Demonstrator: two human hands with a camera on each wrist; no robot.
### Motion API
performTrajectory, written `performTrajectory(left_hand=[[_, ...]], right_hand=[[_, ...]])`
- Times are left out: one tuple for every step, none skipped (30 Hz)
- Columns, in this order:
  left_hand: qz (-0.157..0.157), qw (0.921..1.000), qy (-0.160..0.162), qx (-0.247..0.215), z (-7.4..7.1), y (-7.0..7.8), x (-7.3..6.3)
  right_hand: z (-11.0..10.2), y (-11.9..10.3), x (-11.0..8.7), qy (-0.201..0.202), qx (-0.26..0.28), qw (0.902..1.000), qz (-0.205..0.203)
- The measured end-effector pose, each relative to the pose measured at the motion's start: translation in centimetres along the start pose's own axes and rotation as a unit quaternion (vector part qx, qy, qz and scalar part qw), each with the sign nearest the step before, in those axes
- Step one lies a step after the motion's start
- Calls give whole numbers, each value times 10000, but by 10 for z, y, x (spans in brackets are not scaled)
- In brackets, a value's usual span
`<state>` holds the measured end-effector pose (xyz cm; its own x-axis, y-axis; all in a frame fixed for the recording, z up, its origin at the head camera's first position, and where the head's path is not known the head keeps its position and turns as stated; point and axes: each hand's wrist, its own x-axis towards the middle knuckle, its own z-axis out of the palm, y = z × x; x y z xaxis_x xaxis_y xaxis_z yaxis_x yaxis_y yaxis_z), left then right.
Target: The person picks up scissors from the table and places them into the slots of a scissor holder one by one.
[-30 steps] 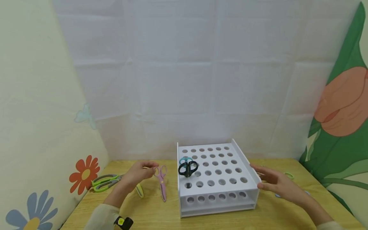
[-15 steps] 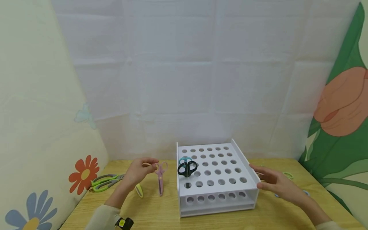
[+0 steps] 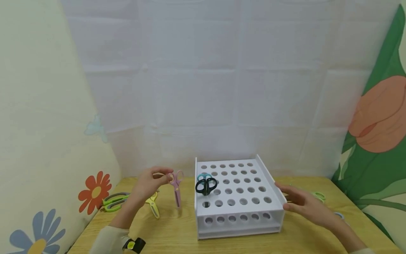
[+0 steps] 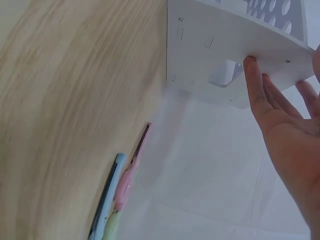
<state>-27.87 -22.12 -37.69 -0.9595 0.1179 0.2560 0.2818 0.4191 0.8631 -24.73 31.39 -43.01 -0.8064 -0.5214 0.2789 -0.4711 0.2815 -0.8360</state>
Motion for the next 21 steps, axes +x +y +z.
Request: performTrajectory(left_hand=[[10, 10000, 28, -27, -1, 4, -2], [38, 10000, 51, -17, -1, 8, -4], [61, 9999, 70, -49, -2, 11, -5], [90, 9999, 90, -51, -2, 15, -7], [131, 9998, 107, -51, -3, 19, -9], [187, 9997, 123, -41, -4, 23, -11], [221, 9996, 136, -60, -6, 25, -11], [268, 9995, 145, -48, -8, 28, -11], [308, 9994, 158, -61, -9, 31, -11], [366, 9991, 167, -91, -11, 34, -11], [413, 9989, 168, -137, -12, 38, -12], [452, 9987, 179, -146, -14, 42, -12], [460, 9986, 199, -138, -16, 45, -13], [474, 9986, 215, -129, -18, 49, -15], [473, 9985, 236, -118, -20, 53, -17], [458, 9985, 258, -120, -22, 56, -20], [440, 9986, 268, -117, -23, 60, -22], [442, 9986, 274, -120, -25, 63, -24], [444, 9985, 268, -150, -26, 65, -26], [457, 9984, 259, -193, -27, 68, -28], [478, 9981, 240, -289, -27, 70, -29]], right_hand=[[1, 1, 0, -32, -22, 10000, -88], [1, 3, 0, -51, -35, 9998, -169], [2, 4, 0, -43, -29, 9997, -224], [3, 6, -1, -4, -44, 9996, -282], [3, 7, -1, 40, -100, 9994, -341], [4, 9, -2, 99, -151, 9991, -387], [5, 8, -2, 156, -213, 9989, -398], [7, 8, -2, 217, -263, 9985, -420], [8, 7, -2, 273, -353, 9981, -433], [9, 7, -3, 345, -401, 9976, -450], [10, 6, -3, 408, -434, 9971, -480], [12, 5, -3, 474, -441, 9967, -496], [15, 5, -3, 529, -469, 9962, -516], [18, 4, -3, 589, -494, 9956, -532], [20, 3, -3, 627, -503, 9954, -527], [22, 2, -3, 646, -504, 9952, -539], [24, 2, -3, 651, -531, 9951, -526], [25, 0, -2, 658, -518, 9953, -481], [26, -1, 0, 667, -493, 9955, -451], [26, -2, 2, 677, -476, 9957, -420], [25, -3, 4, 653, -453, 9959, -427]])
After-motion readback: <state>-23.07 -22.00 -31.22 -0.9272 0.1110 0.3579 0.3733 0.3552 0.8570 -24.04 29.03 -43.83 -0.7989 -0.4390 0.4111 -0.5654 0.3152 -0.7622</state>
